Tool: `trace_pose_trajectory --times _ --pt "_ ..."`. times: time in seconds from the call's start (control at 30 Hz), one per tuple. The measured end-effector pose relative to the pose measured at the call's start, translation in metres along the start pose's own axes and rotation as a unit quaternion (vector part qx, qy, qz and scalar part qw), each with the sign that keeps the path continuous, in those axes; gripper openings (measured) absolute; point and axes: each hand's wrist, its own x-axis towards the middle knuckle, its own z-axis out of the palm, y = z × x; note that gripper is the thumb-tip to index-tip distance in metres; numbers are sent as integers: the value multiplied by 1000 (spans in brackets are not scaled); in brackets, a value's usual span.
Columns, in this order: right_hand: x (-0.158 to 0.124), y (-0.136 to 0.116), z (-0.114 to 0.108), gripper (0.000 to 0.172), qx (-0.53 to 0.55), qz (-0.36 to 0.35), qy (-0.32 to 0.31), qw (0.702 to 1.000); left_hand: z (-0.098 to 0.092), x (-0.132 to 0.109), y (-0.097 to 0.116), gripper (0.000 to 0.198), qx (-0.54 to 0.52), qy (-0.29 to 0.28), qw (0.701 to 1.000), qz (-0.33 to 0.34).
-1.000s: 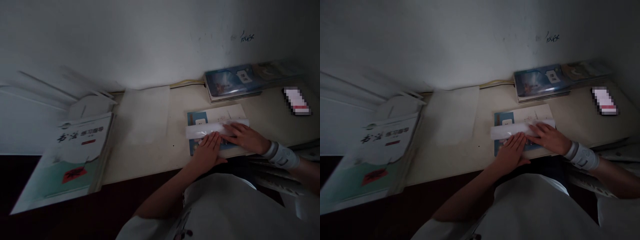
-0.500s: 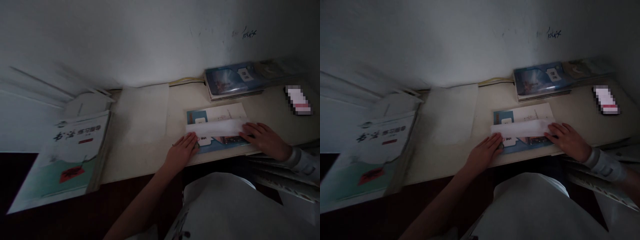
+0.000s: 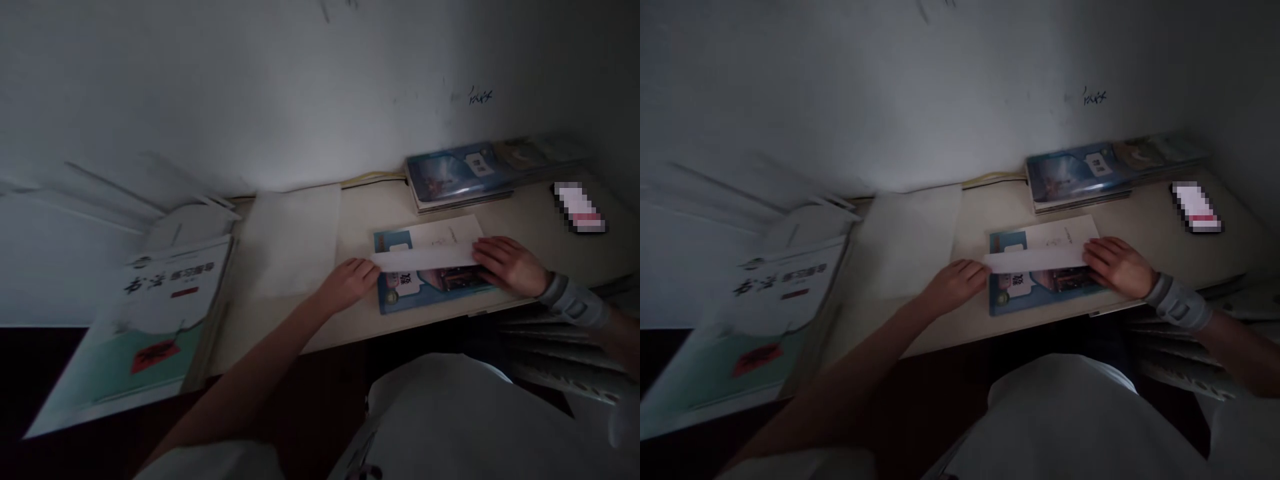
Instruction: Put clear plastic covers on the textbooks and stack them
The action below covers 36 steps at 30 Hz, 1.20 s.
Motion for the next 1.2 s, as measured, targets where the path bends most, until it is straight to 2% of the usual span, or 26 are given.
trace_pose_trajectory --times 0.1,0.17,0.27,0.33,0.4,0.47,0.5,0.53,0.63,0.7,0.8,0.87,1.0,1.1,1.2 --pt "16 16 -2 27 73 82 39 993 -3 6 -15 23 -90 68 985 -133" --pt "33 33 1 29 167 178 75 967 0 15 -24 21 -196 109 947 -231" --pt "60 61 15 39 297 297 123 899 15 33 -31 21 -372 146 841 -365" --pt "73 74 25 43 335 347 122 867 27 46 -32 22 -460 155 760 -433" --pt "78 81 32 42 335 386 102 854 36 55 -34 23 -525 148 692 -474" --pt "79 84 36 40 312 414 65 852 43 61 -38 25 -560 114 655 -494" --pt "78 84 38 39 298 425 36 854 45 63 -40 26 -558 85 659 -498" --pt "78 84 39 37 285 433 8 855 47 65 -43 27 -539 49 678 -497" --pt "77 84 47 29 234 430 -56 870 48 70 -49 31 -399 -52 784 -472" --pt "77 85 54 26 183 418 -66 888 45 74 -50 28 -287 -73 846 -443" --pt "77 86 62 27 112 385 -68 913 41 85 -47 21 -206 -71 898 -381" --pt "78 85 65 26 95 342 -56 933 39 94 -46 21 -219 -81 912 -336" --pt "84 77 63 26 84 239 -19 967 42 107 -49 20 -280 -67 912 -290" --pt "93 69 59 29 90 205 -14 974 44 112 -50 18 -324 -58 898 -293" --pt "103 62 56 28 110 196 -40 973 43 116 -47 16 -372 -65 881 -286"
